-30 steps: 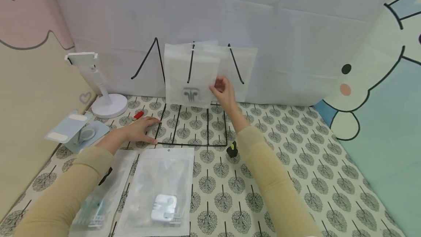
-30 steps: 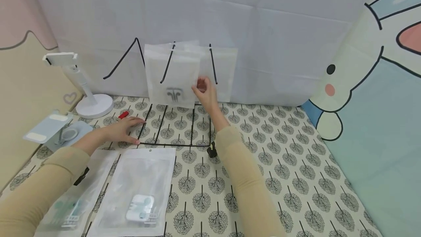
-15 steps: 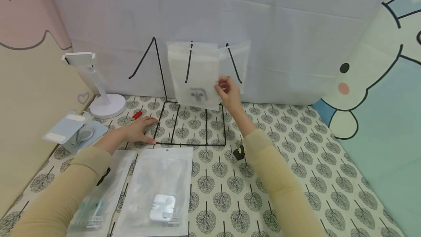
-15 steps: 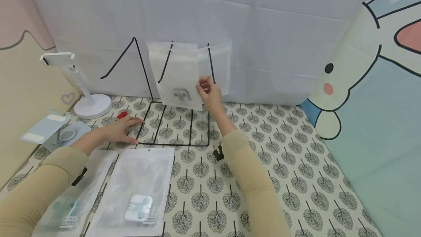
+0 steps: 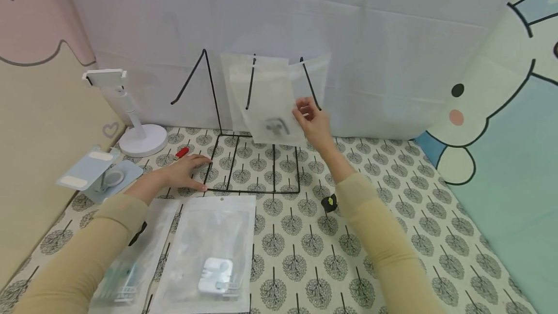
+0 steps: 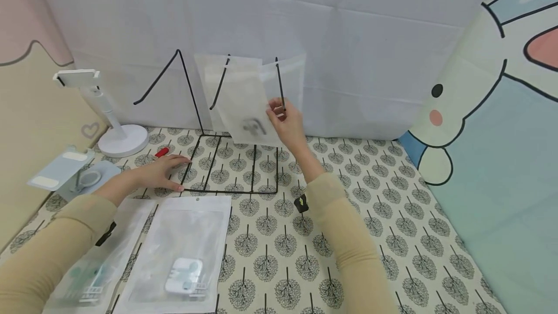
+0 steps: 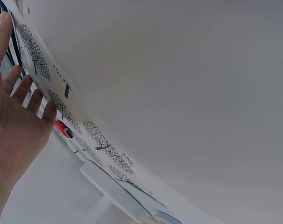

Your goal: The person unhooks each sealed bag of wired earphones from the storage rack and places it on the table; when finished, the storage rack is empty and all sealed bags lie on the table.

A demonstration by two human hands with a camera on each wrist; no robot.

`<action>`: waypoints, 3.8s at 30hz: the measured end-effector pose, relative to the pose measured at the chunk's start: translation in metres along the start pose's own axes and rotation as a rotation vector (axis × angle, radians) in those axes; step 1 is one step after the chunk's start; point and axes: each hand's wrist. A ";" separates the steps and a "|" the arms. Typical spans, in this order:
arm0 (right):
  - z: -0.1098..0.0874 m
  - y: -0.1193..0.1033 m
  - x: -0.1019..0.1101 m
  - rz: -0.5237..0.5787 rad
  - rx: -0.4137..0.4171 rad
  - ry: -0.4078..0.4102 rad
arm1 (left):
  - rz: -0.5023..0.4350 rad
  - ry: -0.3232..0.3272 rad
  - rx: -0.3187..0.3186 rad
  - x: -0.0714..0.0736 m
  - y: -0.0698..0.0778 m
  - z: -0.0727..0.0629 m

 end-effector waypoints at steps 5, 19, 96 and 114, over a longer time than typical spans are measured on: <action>0.000 -0.006 0.007 0.013 0.062 0.009 | 0.000 0.004 -0.006 -0.001 -0.003 0.000; -0.003 -0.028 0.028 0.031 0.099 0.041 | 0.004 0.007 -0.016 -0.001 -0.001 -0.001; -0.102 -0.032 0.105 -0.242 0.341 -0.102 | -0.013 -0.020 0.013 0.000 0.001 0.003; -0.166 -0.046 0.104 -0.037 0.105 -0.319 | -0.016 -0.005 -0.002 -0.003 -0.003 0.004</action>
Point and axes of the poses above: each hand's wrist, its own z-axis towards the middle knuckle, its own x-axis out of the back of the hand, y = z × x, and after that the axes turned 2 degrees about -x, right-handed
